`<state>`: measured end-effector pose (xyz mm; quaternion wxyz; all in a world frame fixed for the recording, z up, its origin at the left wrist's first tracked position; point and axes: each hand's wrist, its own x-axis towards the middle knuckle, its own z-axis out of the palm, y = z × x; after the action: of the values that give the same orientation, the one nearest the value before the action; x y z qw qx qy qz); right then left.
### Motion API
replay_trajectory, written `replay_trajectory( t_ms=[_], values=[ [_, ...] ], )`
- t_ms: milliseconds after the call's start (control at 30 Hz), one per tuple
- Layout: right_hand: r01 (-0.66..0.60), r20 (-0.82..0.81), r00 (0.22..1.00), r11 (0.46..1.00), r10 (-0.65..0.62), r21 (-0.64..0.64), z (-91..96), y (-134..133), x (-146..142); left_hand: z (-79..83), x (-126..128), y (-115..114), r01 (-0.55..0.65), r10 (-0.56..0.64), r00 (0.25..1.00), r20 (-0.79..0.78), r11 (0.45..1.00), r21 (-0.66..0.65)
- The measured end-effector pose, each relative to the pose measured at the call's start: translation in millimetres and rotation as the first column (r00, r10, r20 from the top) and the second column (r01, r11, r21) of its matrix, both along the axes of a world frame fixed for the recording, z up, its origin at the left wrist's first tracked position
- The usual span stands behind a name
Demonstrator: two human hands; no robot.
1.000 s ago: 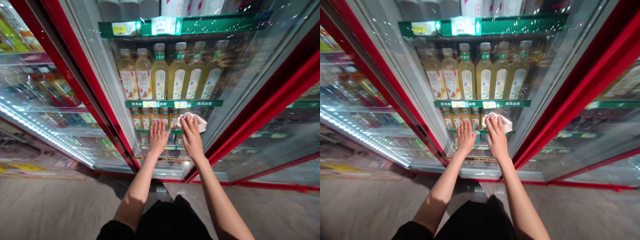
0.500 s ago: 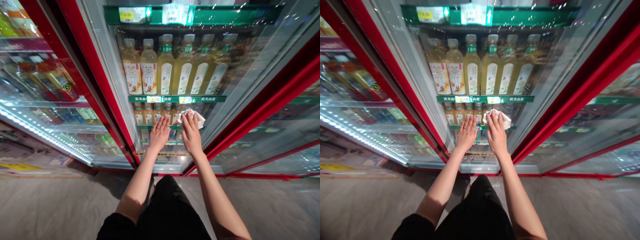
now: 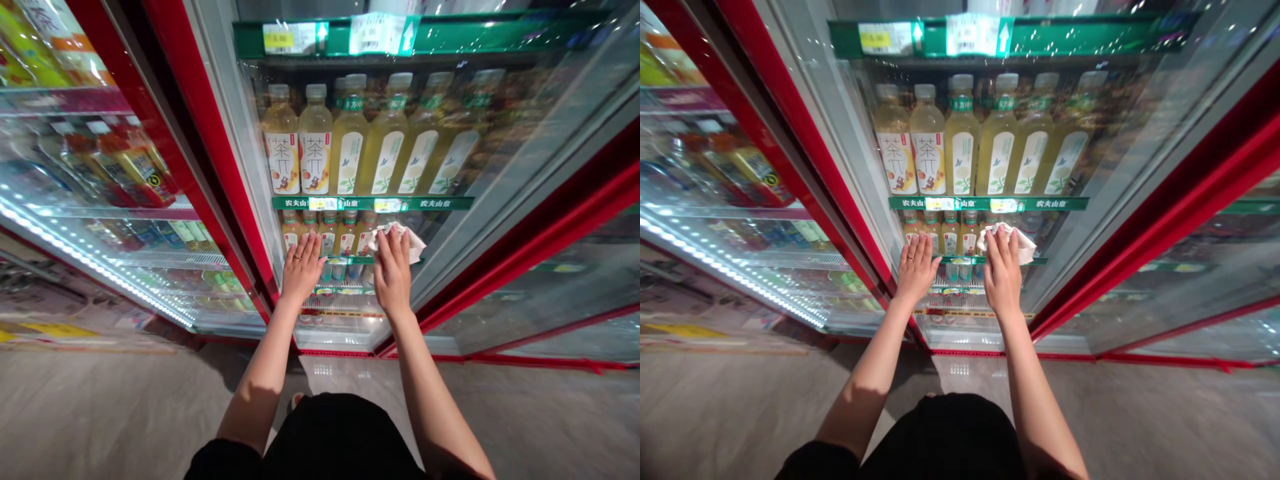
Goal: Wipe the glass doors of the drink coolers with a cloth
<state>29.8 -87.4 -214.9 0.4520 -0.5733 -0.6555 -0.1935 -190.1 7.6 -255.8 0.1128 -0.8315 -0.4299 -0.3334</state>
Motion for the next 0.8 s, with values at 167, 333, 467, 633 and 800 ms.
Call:
replay_trajectory(
  t_ms=[167, 333, 467, 633, 800],
  values=[
    [0.026, -0.067, 0.997, 0.998, -0.022, 0.062, 7.4, 10, -15, -8.2, 1, 2, -0.002, 0.003, 1.000, 0.011, 1.000, -0.014],
    [-0.007, 0.009, 1.000, 0.998, 0.007, -0.062, 4.6, 5, -21, -6.9, -2, 2, 0.011, -0.011, 1.000, 0.015, 1.000, -0.017],
    [-0.021, -0.018, 1.000, 0.999, 0.020, -0.041, -2.1, -4, -14, -5.0, -1, 1, 0.014, -0.014, 1.000, 0.016, 0.999, -0.029],
    [0.001, -0.044, 0.999, 1.000, -0.001, -0.006, 9.0, 7, -24, -1.8, 1, -2, 0.012, -0.012, 1.000, 0.006, 0.999, -0.044],
    [-0.074, 0.015, 0.997, 0.996, 0.075, -0.054, 9.6, 7, -36, 3.2, -3, -5, 0.025, -0.026, 0.999, -0.030, 0.999, -0.027]
  ],
)
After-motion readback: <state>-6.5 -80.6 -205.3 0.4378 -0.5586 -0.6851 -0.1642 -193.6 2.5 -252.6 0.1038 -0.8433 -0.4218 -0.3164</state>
